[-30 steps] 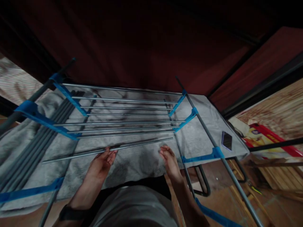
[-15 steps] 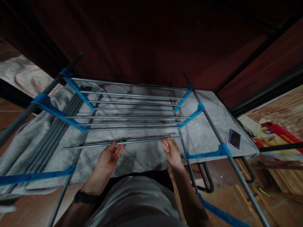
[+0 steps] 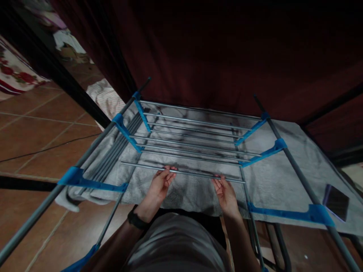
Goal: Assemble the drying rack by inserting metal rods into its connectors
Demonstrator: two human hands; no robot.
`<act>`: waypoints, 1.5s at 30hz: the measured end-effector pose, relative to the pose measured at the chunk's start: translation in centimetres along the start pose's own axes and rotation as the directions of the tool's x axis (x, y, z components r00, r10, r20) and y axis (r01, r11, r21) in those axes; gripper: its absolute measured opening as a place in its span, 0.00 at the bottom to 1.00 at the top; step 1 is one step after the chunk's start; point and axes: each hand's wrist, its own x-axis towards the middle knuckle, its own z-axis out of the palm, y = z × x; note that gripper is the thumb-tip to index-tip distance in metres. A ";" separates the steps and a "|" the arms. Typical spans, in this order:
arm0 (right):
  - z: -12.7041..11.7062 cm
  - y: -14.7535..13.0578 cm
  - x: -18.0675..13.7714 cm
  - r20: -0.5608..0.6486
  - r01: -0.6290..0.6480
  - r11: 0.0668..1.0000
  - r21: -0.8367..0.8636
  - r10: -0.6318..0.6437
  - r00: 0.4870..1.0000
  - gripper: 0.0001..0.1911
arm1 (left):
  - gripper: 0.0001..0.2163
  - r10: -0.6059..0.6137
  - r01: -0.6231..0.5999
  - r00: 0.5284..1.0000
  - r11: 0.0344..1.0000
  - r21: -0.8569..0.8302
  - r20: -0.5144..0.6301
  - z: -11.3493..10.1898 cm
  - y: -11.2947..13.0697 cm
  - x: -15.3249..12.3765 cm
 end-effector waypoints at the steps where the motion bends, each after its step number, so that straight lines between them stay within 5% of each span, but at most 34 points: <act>1: 0.1 0.2 -0.1 0.001 -0.007 1.000 0.003 0.007 1.000 0.16 | 0.10 0.002 -0.002 1.000 1.000 0.006 0.029 0.1 -0.3 -0.2; 13: -2.6 -0.1 0.4 -0.027 -0.066 0.997 0.032 0.067 0.997 0.07 | 0.22 0.065 -0.112 0.956 0.982 0.153 0.285 2.9 -4.1 -3.5; 22: 0.0 -0.8 -0.7 -0.008 -0.133 0.984 0.122 0.135 0.991 0.08 | 0.20 0.181 -0.333 0.855 0.910 0.247 0.487 6.4 -5.0 -5.5; 30: 2.8 -1.3 -2.0 0.139 -0.281 0.959 0.027 0.275 0.951 0.04 | 0.22 0.308 -0.507 0.738 0.840 0.193 0.600 8.8 -2.4 -6.1; 35: 3.4 -2.3 -3.9 0.385 -0.325 0.922 -0.210 0.383 0.840 0.20 | 0.25 0.456 -0.689 0.633 0.700 0.186 0.626 10.3 1.8 -6.3; 45: 3.5 -4.4 -4.7 0.319 -0.095 0.964 -0.247 0.173 0.932 0.17 | 0.23 0.507 -0.786 0.562 0.574 0.230 0.654 10.7 4.8 -7.1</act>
